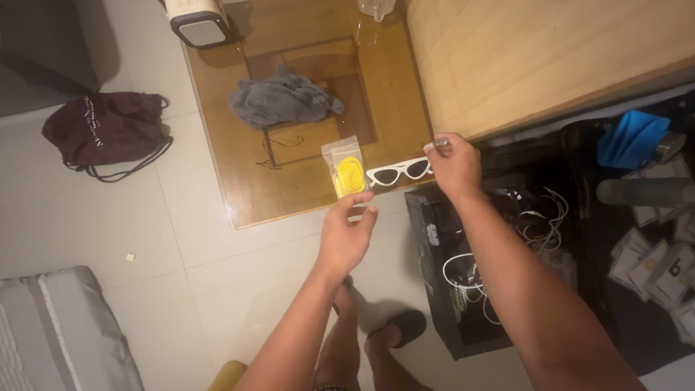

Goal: The person opens a bedside drawer and removes items one at a time, placing a charger adapter, sunglasses, a small yellow object, a beaded necklace, scissors, and flashcards onto a nearby wooden table, then continues lifting cables and other small items out of the drawer.

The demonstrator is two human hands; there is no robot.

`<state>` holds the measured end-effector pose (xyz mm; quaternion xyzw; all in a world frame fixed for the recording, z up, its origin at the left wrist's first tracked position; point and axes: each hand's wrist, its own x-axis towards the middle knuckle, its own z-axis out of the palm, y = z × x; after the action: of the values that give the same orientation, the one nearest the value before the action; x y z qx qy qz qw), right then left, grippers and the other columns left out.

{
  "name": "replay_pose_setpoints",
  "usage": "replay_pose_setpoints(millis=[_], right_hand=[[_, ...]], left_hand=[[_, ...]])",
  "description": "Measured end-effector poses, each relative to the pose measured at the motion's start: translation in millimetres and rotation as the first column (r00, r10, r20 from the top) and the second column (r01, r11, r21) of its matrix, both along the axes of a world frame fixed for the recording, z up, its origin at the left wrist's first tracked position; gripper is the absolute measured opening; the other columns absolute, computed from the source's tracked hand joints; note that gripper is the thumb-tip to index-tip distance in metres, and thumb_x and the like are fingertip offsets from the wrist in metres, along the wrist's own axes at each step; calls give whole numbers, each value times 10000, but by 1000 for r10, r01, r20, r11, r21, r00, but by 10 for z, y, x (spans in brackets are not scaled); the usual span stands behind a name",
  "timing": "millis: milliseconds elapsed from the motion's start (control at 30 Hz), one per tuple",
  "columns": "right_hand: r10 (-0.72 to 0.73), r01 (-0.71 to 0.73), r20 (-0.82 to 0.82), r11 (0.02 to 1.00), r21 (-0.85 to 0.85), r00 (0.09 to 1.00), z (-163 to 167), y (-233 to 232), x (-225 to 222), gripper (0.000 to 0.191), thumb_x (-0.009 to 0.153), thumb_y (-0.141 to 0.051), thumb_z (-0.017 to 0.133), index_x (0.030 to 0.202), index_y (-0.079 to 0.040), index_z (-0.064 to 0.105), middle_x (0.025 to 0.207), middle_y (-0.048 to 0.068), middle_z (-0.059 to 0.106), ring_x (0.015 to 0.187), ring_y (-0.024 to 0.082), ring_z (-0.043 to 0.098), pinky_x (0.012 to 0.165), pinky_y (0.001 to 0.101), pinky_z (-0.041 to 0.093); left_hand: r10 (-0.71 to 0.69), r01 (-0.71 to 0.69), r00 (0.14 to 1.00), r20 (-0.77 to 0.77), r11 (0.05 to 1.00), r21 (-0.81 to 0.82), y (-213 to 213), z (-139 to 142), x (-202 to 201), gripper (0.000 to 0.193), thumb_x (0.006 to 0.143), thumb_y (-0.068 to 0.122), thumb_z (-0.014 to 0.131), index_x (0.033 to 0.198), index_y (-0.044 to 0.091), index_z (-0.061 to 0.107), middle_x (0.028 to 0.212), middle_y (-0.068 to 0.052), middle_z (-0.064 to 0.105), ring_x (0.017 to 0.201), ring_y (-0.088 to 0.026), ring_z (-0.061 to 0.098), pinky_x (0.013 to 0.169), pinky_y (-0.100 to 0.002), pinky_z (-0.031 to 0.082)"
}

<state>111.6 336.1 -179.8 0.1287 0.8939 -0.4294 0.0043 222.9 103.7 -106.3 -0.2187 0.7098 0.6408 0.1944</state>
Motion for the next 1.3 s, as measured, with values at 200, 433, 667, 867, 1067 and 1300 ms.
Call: replay_pose_setpoints(millis=[200,433,667,867,1067,1300], right_hand=[[39,-40,-23,998,-57,999,10,50,56,347,857,-119,790,1155,27,688,1029,137,783,970,162,766,858,293,597],[66,-61,-138,997,43,988,398,300,555,416,902,-120,798,1251,52,651,1173,211,734,1110,232,727,951,328,574],[-149,153,-72,987,57,986,950,1061,1711,239,950,-119,751,1156,-11,696,1040,128,759,946,184,714,831,308,557],[7,-20,271,999,46,962,789,1380,2669,127,900,-119,704,998,-59,757,850,69,779,763,158,724,702,311,556],[181,-217,426,975,38,886,397,1119,3026,381,816,-222,735,1154,-54,685,1046,166,744,954,337,736,830,421,571],[127,-194,437,975,111,891,383,931,3062,312,894,-285,679,1067,-26,695,1097,209,717,1075,404,660,910,480,528]], left_hand=[[7,-6,988,-153,1000,6,90,-101,51,325,929,175,687,1221,32,682,1165,-124,745,1034,-210,738,864,-327,599],[30,-24,974,-223,999,26,312,16,107,326,921,121,669,1237,38,660,1165,-108,700,981,-200,723,856,-330,606],[-185,113,888,-421,975,-190,806,320,496,337,886,76,691,1219,35,663,1247,-162,644,1081,-319,679,892,-380,593],[-277,142,858,-433,937,-319,1336,291,1094,489,796,70,746,1263,28,605,1427,-226,482,1238,-435,552,1031,-461,471],[-249,125,913,-322,925,-360,1589,100,1593,585,802,90,746,1348,35,541,1489,-233,435,1302,-458,502,1059,-463,455],[-238,130,933,-270,922,-364,1733,16,1930,570,815,123,730,1344,32,536,1487,-224,448,1300,-442,513,1059,-445,459]])
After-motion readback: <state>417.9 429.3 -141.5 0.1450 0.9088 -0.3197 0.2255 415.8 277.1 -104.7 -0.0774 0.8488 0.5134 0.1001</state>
